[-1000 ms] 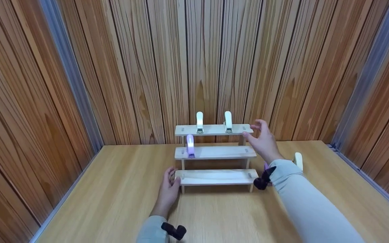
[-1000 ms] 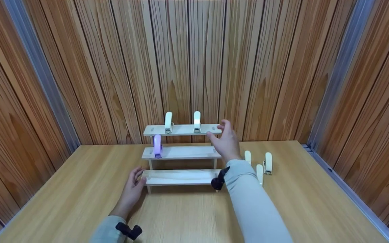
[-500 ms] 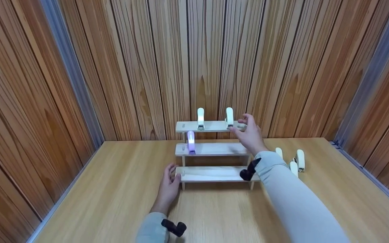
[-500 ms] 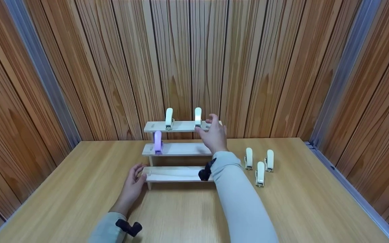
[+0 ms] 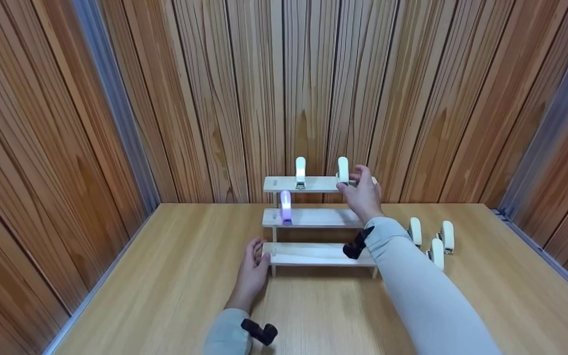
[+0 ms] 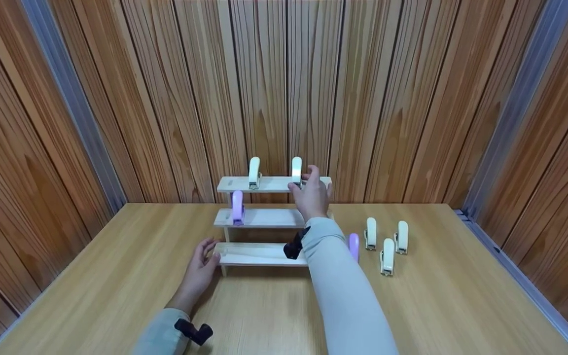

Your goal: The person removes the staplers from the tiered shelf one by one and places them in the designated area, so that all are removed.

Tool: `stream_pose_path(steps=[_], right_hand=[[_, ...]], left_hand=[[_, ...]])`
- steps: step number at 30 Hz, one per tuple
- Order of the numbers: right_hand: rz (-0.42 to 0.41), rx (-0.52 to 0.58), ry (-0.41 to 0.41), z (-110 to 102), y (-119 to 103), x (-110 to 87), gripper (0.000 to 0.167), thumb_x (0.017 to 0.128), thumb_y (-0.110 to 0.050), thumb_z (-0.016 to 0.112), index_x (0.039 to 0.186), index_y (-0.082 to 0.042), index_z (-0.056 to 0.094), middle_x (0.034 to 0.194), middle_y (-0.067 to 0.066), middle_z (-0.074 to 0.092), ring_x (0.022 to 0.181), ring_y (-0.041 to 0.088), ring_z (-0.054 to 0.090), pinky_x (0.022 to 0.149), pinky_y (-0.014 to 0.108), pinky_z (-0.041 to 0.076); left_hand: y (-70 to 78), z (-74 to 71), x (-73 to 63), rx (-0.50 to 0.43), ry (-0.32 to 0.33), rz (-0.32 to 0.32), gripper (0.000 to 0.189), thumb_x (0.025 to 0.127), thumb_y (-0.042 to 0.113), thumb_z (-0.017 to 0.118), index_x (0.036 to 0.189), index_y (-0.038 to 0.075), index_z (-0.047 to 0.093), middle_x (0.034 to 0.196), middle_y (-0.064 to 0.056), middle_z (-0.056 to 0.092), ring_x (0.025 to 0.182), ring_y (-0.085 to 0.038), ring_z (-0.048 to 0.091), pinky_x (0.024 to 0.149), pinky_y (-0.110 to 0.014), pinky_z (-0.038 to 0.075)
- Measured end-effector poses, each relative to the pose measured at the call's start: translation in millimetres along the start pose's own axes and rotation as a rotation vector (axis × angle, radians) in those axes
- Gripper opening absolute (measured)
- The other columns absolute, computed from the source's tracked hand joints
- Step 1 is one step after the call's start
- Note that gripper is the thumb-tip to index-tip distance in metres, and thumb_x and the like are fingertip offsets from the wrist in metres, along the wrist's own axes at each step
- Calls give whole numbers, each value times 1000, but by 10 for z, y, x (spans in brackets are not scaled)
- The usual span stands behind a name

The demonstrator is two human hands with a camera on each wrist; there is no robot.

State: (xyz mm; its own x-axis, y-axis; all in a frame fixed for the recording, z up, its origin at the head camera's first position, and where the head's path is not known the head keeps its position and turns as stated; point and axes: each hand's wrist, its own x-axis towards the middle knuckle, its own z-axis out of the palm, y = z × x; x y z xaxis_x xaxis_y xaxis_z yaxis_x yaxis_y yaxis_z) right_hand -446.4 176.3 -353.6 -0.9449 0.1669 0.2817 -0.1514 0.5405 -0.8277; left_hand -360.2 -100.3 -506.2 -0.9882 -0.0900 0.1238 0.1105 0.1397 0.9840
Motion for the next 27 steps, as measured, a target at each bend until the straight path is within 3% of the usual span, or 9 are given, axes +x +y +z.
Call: stream_pose_path(steps=[3,8,14,16,23,27], right_hand=[[-8,-19,20,28,4,15,70,97,-26,69,153,-10,30,143,13,58,141,31,42,124,47,-6],[-18,-26,43,58,-4,26,70,97,-24,70,152,-9,30,140,13,59,138,32,46,124,49,-4],[5,-7,75,93,-27,7,68,96,-23,70,152,-13,32,139,11,60,131,31,52,114,49,31],[3,-12,91,89,-32,-6,66,96,-23,71,150,-14,34,138,11,61,129,31,53,110,49,37],[-64,-61,138,86,-8,-47,61,94,-22,73,144,-11,39,131,14,66,125,32,56,118,51,22],[-67,-59,135,80,-18,-81,59,95,-22,72,143,-12,40,132,14,65,125,33,56,120,50,18]], left_hand=[[-4,1,9,-6,-5,-8,55,106,19,52,156,11,30,156,-10,43,141,-32,42,116,-51,35],[-7,0,4,-9,-8,-7,55,106,19,52,156,12,31,156,-11,43,140,-33,43,116,-51,36],[-4,-20,-3,-5,-11,-7,54,106,20,51,156,14,30,156,-9,42,139,-33,44,115,-53,36],[0,-13,0,-10,-5,-5,54,106,19,51,156,13,31,156,-9,43,140,-33,43,116,-52,35],[-8,18,19,2,16,32,53,105,13,51,154,9,32,154,-14,45,142,-34,41,116,-51,35],[11,6,22,7,17,5,54,105,15,51,155,12,31,155,-12,44,143,-33,40,117,-51,34]])
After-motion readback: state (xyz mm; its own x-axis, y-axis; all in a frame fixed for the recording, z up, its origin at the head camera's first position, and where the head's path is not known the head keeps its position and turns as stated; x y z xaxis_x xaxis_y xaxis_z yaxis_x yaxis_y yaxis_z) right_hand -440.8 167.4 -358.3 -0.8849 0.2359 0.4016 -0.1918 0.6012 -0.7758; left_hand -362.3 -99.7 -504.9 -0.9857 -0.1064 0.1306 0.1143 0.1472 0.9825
